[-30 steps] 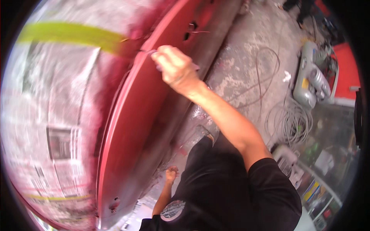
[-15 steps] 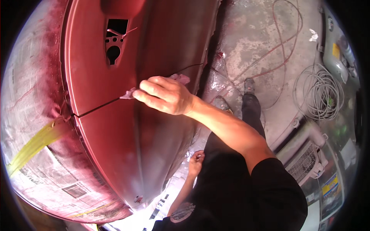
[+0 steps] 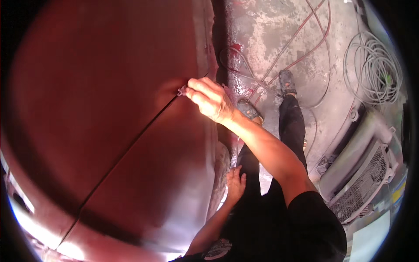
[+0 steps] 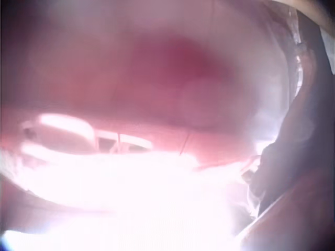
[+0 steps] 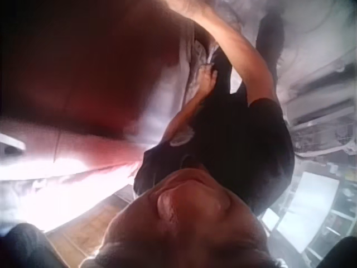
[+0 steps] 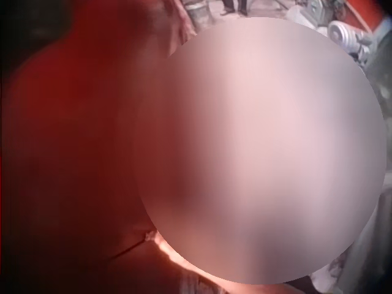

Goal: The person wipes the surface of a red car body with a cloth. The car is partially covered with newspaper and masking tape. The person moves around the vehicle, wiping the hood and side panels.

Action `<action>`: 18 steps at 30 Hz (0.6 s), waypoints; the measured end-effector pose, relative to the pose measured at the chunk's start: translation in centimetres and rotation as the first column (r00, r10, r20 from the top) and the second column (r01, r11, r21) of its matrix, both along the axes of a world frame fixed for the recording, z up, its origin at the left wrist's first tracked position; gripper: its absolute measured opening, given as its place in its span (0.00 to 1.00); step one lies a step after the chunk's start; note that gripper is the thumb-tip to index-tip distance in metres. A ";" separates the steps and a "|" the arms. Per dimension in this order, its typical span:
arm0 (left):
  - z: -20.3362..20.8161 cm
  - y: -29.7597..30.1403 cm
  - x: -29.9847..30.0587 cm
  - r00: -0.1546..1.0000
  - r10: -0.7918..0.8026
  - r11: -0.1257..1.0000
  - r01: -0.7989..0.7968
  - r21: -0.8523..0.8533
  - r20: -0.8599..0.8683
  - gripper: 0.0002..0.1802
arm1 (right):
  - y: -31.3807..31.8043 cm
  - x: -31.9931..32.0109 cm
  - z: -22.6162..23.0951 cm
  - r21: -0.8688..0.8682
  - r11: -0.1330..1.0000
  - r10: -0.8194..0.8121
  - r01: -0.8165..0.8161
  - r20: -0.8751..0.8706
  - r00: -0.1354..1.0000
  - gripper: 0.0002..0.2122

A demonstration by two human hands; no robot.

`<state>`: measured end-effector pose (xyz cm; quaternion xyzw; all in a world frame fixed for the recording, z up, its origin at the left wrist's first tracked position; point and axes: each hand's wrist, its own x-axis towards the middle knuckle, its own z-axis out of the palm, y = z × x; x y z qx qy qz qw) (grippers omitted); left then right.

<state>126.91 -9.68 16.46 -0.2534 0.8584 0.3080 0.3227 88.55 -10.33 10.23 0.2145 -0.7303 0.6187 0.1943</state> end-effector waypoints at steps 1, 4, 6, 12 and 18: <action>-1.0 0.2 0.0 0.999 -0.042 0.999 0.042 0.000 -0.027 0.25 | 0.0 0.0 -0.8 -0.016 1.000 -0.011 0.011 -0.013 1.000 0.07; -3.6 0.3 -1.5 0.967 -0.138 0.989 0.148 -0.027 0.216 0.28 | -0.2 -0.1 -2.4 -0.105 0.994 -0.024 0.022 -0.022 0.999 0.09; -4.6 -0.2 -1.8 0.950 -0.154 0.984 0.172 -0.044 0.271 0.29 | -0.5 0.6 -5.7 -0.162 0.985 -0.049 0.060 0.068 0.996 0.08; -5.5 -0.5 -1.3 0.953 -0.129 0.981 0.163 -0.106 0.274 0.31 | -1.3 2.3 -14.1 -0.193 0.974 -0.060 0.118 0.280 0.958 0.06; -5.6 -0.3 -1.7 0.939 -0.147 0.969 0.199 -0.143 0.313 0.31 | -3.9 3.5 -19.0 -0.496 0.859 0.282 0.128 0.667 0.690 0.05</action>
